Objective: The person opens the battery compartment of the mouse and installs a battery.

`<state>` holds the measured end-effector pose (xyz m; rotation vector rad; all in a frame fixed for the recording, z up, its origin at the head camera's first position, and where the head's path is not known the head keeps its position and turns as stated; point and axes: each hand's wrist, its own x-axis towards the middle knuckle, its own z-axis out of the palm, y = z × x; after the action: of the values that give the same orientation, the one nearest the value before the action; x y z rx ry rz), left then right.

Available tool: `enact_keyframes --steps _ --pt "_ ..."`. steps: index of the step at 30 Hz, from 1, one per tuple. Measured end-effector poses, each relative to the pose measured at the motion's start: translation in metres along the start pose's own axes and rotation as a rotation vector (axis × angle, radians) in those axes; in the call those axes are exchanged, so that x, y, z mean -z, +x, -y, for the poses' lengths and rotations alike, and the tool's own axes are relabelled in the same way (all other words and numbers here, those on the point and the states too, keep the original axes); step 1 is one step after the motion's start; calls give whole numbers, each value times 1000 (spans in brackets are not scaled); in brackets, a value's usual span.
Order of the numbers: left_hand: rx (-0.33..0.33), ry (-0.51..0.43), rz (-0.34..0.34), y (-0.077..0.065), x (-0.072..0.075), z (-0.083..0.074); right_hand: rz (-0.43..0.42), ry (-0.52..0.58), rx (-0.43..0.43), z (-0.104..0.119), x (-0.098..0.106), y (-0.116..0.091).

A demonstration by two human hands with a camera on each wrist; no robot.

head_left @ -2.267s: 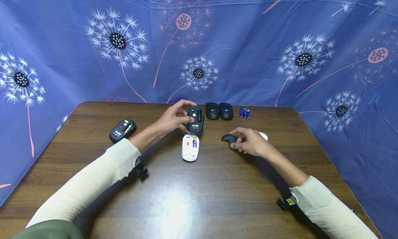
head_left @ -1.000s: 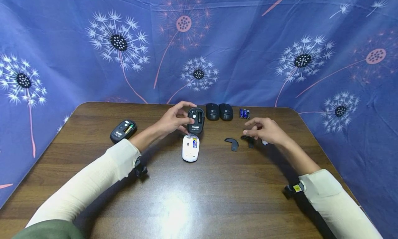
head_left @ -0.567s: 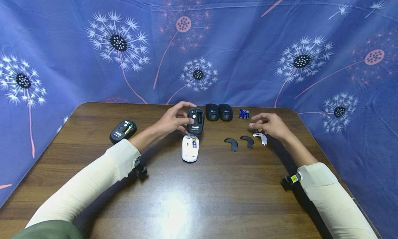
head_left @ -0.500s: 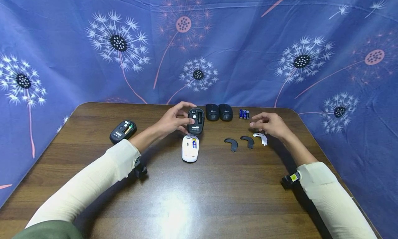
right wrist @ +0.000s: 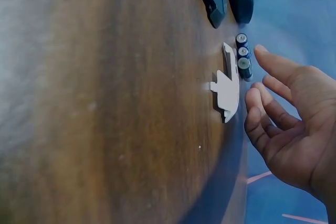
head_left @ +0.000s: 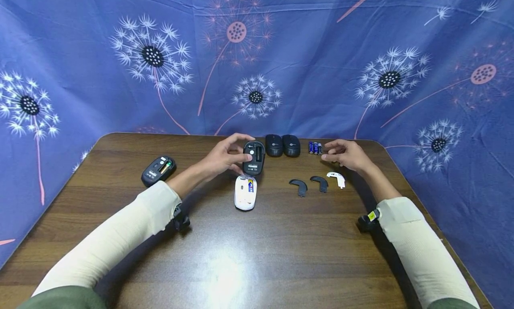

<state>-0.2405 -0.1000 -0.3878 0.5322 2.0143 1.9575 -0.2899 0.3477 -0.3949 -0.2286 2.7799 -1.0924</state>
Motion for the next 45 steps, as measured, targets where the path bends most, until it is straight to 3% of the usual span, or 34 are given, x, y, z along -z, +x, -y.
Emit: enact_keyframes --steps 10,27,35,45 --pt "8 -1 10 0 0 1 5 -49 -54 -5 -4 17" --pt "11 -8 17 0 0 -1 68 -145 -41 0 -9 34" --pt "15 1 12 1 -1 1 56 -67 -55 -4 -8 31" --pt "19 -9 5 0 1 1 -62 191 -59 -13 -3 26"
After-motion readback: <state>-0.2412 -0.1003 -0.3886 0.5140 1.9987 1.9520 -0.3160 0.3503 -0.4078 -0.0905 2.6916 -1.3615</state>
